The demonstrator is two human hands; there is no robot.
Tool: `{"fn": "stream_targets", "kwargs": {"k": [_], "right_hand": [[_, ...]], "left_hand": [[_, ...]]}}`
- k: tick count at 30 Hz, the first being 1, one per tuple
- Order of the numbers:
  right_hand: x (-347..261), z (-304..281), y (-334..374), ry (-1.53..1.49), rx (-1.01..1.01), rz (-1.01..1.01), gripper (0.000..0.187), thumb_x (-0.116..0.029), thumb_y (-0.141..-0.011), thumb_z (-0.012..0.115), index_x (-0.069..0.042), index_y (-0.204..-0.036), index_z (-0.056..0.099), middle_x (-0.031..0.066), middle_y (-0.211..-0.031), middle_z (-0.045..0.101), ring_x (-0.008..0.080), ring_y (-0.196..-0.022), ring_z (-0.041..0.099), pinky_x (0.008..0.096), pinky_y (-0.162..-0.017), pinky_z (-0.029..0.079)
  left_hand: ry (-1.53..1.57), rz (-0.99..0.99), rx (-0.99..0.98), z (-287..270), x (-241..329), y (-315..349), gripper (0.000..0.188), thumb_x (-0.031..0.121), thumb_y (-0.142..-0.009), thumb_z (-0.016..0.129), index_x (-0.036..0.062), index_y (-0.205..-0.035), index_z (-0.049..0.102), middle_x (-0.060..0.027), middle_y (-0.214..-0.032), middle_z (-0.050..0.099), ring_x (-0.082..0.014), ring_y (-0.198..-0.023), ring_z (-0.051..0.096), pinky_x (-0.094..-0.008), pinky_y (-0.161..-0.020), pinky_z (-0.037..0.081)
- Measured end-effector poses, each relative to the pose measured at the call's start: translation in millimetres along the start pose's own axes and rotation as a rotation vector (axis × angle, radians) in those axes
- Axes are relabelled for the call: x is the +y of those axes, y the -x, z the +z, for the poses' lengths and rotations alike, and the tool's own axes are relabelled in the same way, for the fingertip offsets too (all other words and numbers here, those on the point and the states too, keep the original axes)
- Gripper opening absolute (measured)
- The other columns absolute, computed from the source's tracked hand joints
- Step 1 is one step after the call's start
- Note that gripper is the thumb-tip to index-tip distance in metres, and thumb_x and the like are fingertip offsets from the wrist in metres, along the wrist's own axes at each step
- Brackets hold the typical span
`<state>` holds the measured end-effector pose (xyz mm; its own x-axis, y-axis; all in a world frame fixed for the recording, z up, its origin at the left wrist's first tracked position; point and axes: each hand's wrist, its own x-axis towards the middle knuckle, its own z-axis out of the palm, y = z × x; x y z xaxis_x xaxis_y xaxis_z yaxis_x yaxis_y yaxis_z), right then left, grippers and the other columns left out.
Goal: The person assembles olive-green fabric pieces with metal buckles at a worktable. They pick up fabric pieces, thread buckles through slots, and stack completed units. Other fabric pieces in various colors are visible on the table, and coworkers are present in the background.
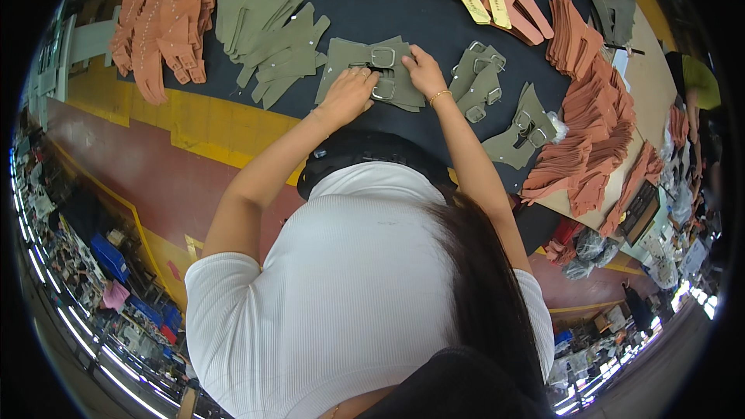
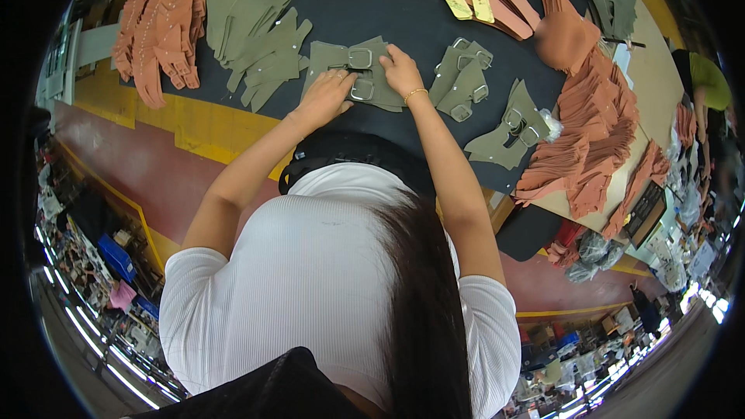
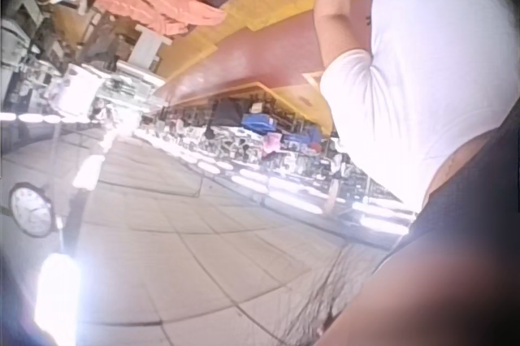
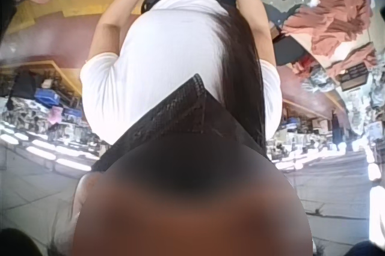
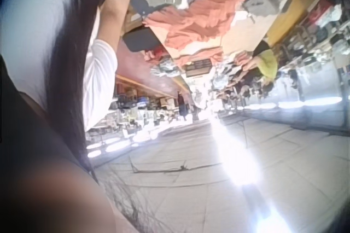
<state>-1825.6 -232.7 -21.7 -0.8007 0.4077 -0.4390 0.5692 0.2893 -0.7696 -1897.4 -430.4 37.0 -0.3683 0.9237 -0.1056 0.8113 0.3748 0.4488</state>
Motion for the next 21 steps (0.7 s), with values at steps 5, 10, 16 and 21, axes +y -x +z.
{"fn": "stream_targets", "kwargs": {"k": [5,10,16,21], "right_hand": [[-16,-18,8,-0.184,-0.004,0.043,0.026,-0.020,-0.092,0.059,-0.006,-0.115,0.061,0.0061,-0.098,0.066,0.0161,-0.085,0.063,0.0287,-0.078,0.049],[-7,-42,25,-0.391,-0.014,0.086,0.024,-0.016,-0.097,0.054,-0.006,-0.118,0.060,0.0051,-0.106,0.065,0.0138,-0.095,0.065,0.0251,-0.080,0.049],[16,-70,57,-0.522,0.132,0.138,0.024,-0.016,-0.096,0.056,-0.003,-0.115,0.061,0.0082,-0.104,0.067,0.0156,-0.090,0.067,0.0253,-0.077,0.050],[25,-75,71,-0.502,0.154,0.145,0.023,-0.014,-0.096,0.055,-0.002,-0.115,0.061,0.0086,-0.104,0.067,0.0161,-0.091,0.067,0.0266,-0.079,0.050]], "left_hand": [[0.051,-0.052,-0.240,2,-17,-25,0.045,0.010,-0.067,0.075,-0.0015,-0.108,0.060,-0.0176,-0.107,0.058,-0.0365,-0.103,0.056,-0.0433,-0.091,0.045],[0.297,-0.019,-0.284,-17,-31,-36,0.045,0.016,-0.069,0.071,-0.0024,-0.108,0.057,-0.0195,-0.102,0.059,-0.0365,-0.100,0.058,-0.0382,-0.088,0.047],[0.641,-0.303,-0.157,-67,-47,-70,0.048,0.024,-0.079,0.061,-0.0017,-0.118,0.051,-0.0208,-0.107,0.060,-0.0343,-0.100,0.059,-0.0393,-0.089,0.045],[0.234,-0.119,0.124,-87,-37,-98,0.046,0.030,-0.086,0.062,-0.0014,-0.118,0.051,-0.0220,-0.107,0.060,-0.0386,-0.100,0.057,-0.0420,-0.088,0.045]]}}
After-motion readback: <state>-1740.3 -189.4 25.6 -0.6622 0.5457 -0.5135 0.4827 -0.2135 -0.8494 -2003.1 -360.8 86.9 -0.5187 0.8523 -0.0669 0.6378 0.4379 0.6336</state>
